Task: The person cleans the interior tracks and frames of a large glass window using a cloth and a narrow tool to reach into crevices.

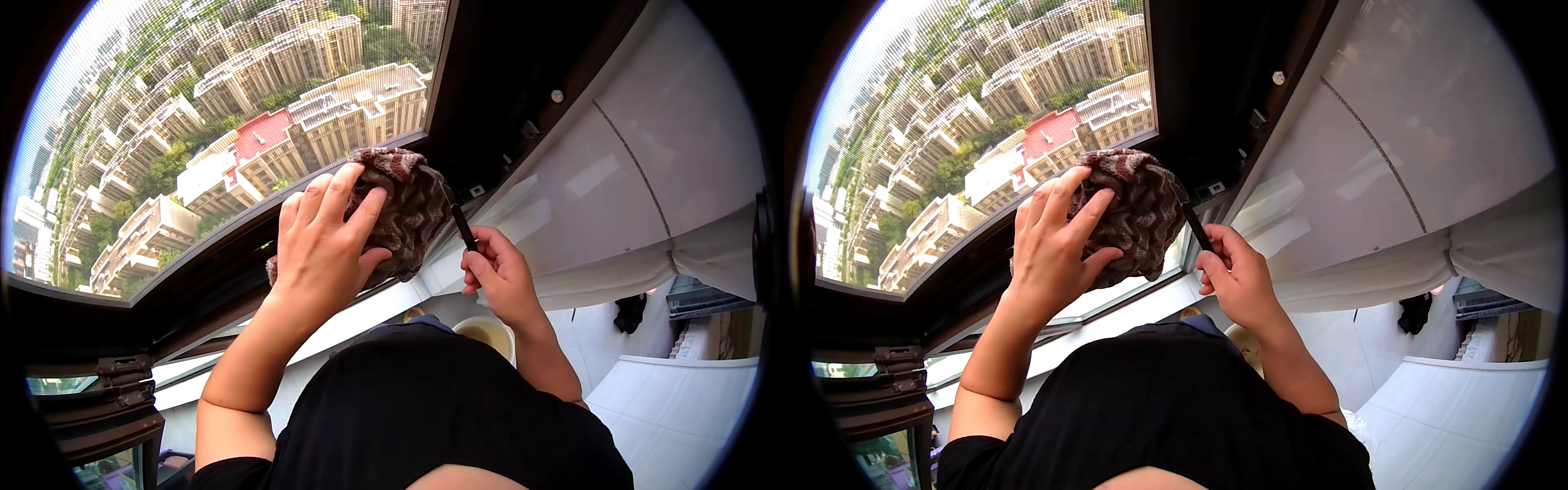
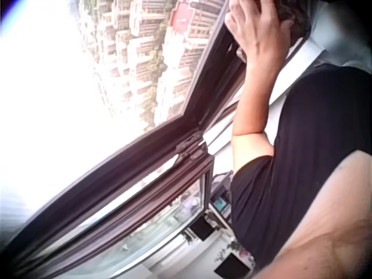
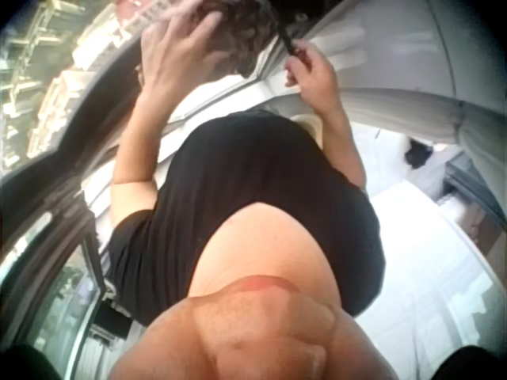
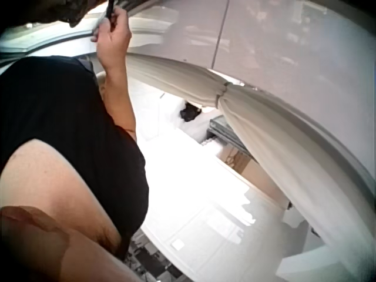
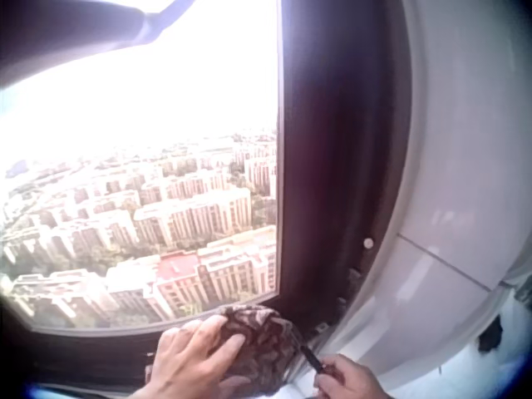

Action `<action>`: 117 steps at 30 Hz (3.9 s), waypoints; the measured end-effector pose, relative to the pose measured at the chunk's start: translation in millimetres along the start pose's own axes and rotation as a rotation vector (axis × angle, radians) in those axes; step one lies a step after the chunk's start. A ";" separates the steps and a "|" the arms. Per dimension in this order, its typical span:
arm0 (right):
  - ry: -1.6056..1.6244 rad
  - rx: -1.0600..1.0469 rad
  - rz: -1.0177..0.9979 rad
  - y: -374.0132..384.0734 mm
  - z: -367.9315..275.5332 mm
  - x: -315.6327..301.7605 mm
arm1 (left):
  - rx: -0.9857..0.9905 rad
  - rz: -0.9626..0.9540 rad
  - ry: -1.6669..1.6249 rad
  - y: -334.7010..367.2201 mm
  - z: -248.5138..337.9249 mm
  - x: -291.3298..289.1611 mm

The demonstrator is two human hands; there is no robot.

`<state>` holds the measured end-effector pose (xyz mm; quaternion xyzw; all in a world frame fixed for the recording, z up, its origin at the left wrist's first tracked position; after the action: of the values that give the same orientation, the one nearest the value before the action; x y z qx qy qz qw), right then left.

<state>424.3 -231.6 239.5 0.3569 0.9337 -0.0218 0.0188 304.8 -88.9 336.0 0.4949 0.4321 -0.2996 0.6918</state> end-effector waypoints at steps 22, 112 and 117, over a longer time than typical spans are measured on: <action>-0.055 -0.034 0.086 -17.7 4.7 15.2 | -0.050 0.135 -0.337 -16.8 -34.0 -4.8; -1.878 0.083 -0.241 88.4 -114.0 49.5 | 0.136 0.105 -0.634 -21.3 -14.6 30.9; -1.591 0.091 -0.218 94.3 -96.2 14.2 | 0.132 0.118 -0.612 -20.3 -12.3 31.9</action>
<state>474.7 -146.7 332.3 0.1419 0.6684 -0.3093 0.6614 298.2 -83.6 297.1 0.4496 0.1542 -0.4215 0.7723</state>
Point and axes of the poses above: each hand's wrist, its own y-axis towards the middle knuckle, its own x-axis out of the palm, z = x × y, the point moved 8 cm from there along y, towards the middle knuckle, and after that the axes turned 6 degrees about -x, right-handed, at the moved point
